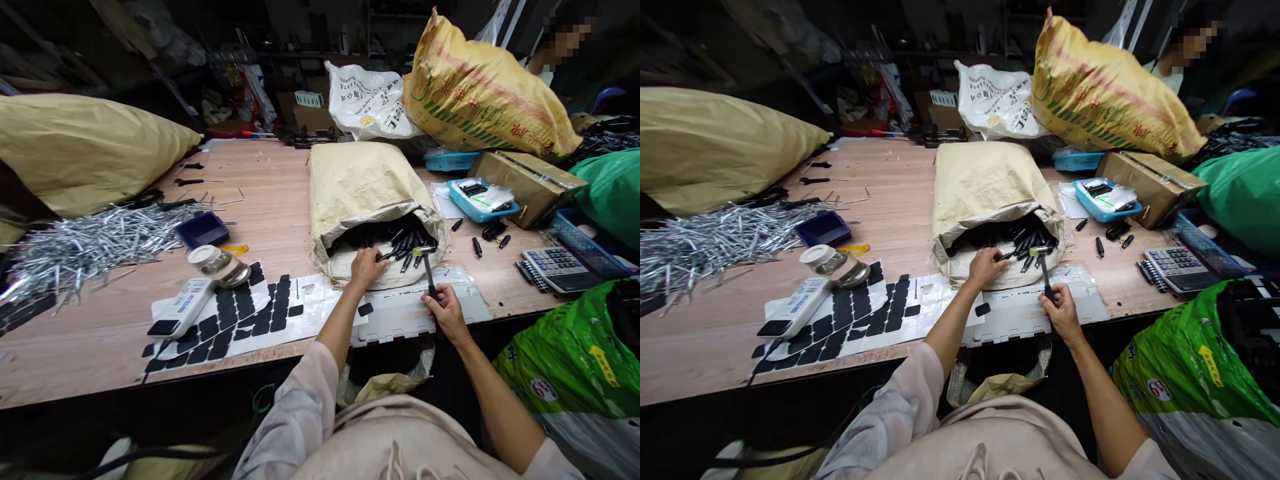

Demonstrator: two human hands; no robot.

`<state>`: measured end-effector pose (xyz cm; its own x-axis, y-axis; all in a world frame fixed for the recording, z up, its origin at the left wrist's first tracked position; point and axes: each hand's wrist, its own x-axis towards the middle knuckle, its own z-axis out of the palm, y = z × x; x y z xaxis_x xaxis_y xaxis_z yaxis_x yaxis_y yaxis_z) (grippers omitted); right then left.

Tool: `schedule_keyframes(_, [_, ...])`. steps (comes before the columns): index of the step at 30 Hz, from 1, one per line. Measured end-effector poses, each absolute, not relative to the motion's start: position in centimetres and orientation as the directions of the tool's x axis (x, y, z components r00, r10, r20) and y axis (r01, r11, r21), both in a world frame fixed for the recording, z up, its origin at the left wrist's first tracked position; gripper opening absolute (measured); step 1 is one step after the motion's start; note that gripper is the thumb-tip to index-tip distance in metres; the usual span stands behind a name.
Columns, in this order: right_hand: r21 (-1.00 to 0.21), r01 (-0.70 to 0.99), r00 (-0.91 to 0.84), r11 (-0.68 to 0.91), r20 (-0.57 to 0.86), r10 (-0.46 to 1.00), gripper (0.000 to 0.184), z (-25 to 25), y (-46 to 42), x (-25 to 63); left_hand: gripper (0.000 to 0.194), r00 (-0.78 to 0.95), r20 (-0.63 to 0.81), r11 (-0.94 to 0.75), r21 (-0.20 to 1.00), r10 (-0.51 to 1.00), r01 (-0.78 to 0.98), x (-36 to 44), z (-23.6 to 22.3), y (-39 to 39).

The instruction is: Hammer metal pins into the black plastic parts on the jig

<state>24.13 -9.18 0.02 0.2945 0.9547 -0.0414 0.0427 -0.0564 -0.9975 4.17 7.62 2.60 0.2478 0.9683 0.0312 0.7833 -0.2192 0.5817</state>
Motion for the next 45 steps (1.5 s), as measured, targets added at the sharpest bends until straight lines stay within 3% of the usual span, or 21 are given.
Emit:
schedule_keyframes(3, [-0.992, 0.093, 0.256, -0.088, -0.062, 0.965, 0.053, 0.9, -9.1, 24.2, 0.017, 0.306, 0.039, -0.275, 0.561, 0.951, 0.781, 1.8, 1.8, 5.9])
schedule_keyframes(9, [-0.845, 0.532, 0.150, 0.054, 0.157, 0.976, 0.053, 3.1, -9.9, 21.7, 0.024, 0.327, 0.108, -0.307, 0.694, 0.939, 0.651, 0.3, 0.0, 5.6])
schedule_keyframes(18, [-0.717, 0.696, 0.158, 0.021, 0.182, 0.971, 0.047, 2.7, -8.1, 19.4, 0.016, 0.294, 0.112, -0.280, 0.727, 0.949, 0.627, 0.4, -0.3, 5.4])
schedule_keyframes(22, [-0.720, 0.693, 0.169, 0.038, 0.214, 0.962, 0.047, 2.1, -8.1, 19.1, 0.016, 0.290, 0.096, -0.268, 0.714, 0.952, 0.647, 0.5, 0.1, 5.4])
schedule_keyframes(30, [-0.801, 0.598, 0.198, 0.000, 0.148, 0.969, 0.045, 2.5, -7.8, 19.0, 0.017, 0.280, 0.060, -0.237, 0.715, 0.958, 0.658, 0.4, 0.4, 5.2])
schedule_keyframes(37, [-0.828, 0.561, 0.124, -0.002, 0.082, 0.989, 0.042, 2.3, -7.6, 18.2, 0.020, 0.273, 0.061, -0.233, 0.718, 0.960, 0.656, 0.5, 0.5, 5.3])
schedule_keyframes(45, [-0.967, 0.210, 0.186, -0.144, -0.106, 0.977, 0.051, 1.7, -5.8, 21.0, 0.020, 0.294, 0.059, -0.244, 0.723, 0.954, 0.646, 0.3, 0.2, 5.6])
